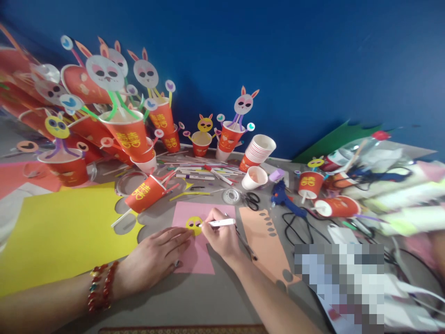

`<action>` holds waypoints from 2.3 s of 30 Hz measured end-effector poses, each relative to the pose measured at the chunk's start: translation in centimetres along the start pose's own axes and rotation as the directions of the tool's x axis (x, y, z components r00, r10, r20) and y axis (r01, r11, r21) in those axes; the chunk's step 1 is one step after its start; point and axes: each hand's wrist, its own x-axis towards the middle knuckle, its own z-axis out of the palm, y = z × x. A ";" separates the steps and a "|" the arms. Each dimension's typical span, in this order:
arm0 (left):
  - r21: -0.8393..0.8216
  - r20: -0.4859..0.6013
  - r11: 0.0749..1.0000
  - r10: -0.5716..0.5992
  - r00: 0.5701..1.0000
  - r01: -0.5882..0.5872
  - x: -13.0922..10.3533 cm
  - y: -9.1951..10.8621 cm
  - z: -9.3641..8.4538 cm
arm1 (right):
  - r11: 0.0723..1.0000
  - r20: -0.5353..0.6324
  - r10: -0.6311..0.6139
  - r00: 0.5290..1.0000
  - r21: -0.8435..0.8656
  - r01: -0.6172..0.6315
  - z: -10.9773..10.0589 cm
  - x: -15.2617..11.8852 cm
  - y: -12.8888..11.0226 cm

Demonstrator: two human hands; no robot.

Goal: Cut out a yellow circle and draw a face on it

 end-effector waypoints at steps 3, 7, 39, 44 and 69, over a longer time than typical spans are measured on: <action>-0.002 0.000 1.000 0.001 1.000 -0.001 0.0 0.0 0.0 | 1.000 0.026 0.003 1.000 0.002 -0.003 0.0 0.0 -0.1; -0.011 -0.002 1.000 -0.003 1.000 0.003 0.1 0.0 -0.1 | 1.000 0.018 -0.002 1.000 0.007 0.002 0.0 0.0 -0.1; 0.024 -0.032 1.000 0.010 0.999 -0.009 0.1 0.1 -0.1 | 0.999 -0.028 0.004 1.000 0.038 -0.002 0.1 -0.1 0.3; 0.035 -0.032 0.999 0.015 0.999 -0.014 0.2 0.0 -0.2 | 0.999 -0.012 -0.005 1.000 0.042 0.006 0.2 -0.1 0.3; 0.043 -0.013 0.999 0.014 1.000 -0.013 0.1 0.0 -0.2 | 0.993 -0.066 0.032 0.997 0.118 -0.024 0.2 0.1 0.1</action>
